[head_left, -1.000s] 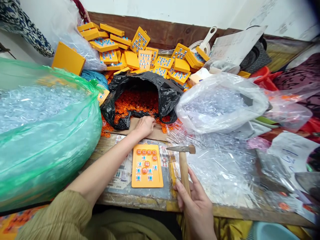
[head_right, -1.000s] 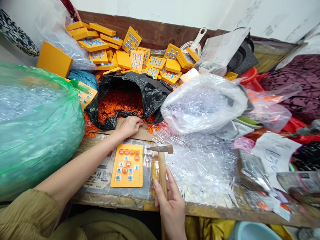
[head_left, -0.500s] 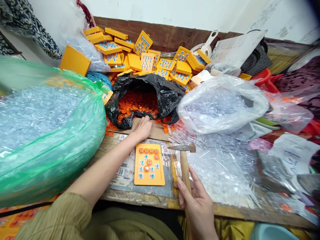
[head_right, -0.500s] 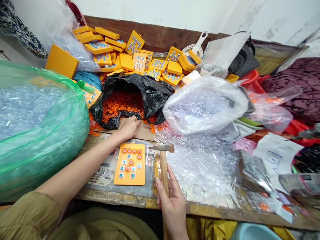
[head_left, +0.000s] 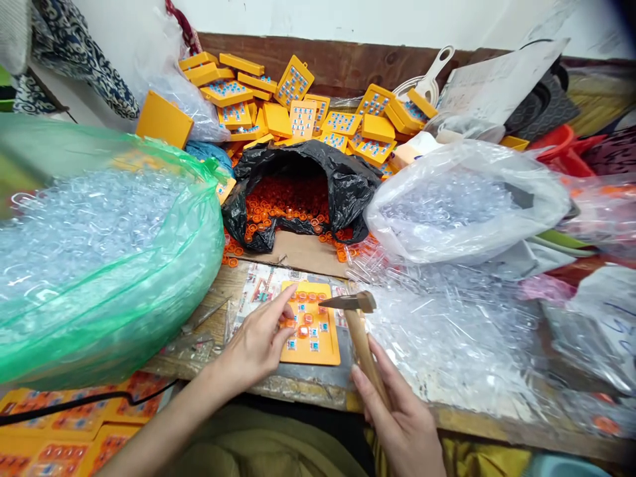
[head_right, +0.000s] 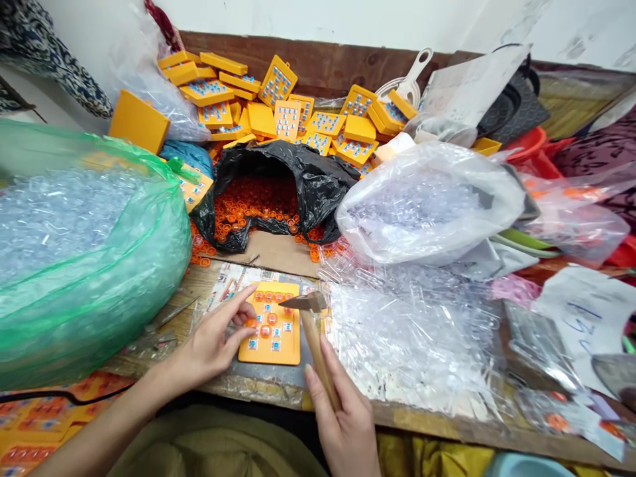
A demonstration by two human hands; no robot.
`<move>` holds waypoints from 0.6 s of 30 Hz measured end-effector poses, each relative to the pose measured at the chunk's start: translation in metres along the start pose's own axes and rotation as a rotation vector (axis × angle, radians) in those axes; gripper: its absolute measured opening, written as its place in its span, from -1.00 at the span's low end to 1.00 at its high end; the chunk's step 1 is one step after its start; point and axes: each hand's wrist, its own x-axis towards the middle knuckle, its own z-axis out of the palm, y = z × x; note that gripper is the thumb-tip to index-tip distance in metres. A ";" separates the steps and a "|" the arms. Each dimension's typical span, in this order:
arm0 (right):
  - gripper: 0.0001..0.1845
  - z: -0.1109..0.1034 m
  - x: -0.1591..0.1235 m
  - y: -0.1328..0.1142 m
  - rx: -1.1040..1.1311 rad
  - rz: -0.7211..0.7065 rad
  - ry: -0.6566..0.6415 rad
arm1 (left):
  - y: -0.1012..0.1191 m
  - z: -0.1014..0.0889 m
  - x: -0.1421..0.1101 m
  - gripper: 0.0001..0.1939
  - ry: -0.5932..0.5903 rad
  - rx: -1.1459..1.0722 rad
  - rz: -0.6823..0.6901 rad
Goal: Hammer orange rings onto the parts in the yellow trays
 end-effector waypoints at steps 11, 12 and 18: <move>-0.31 -0.006 -0.008 -0.017 -0.302 -0.453 -0.331 | -0.003 0.010 -0.010 -0.30 0.055 -0.055 -0.038; -0.30 -0.006 -0.008 -0.018 -0.294 -0.453 -0.314 | -0.004 0.011 -0.011 -0.31 0.061 -0.054 -0.041; -0.39 -0.007 -0.008 -0.009 -0.217 -0.354 -0.347 | -0.005 0.007 -0.012 -0.38 0.065 -0.117 -0.094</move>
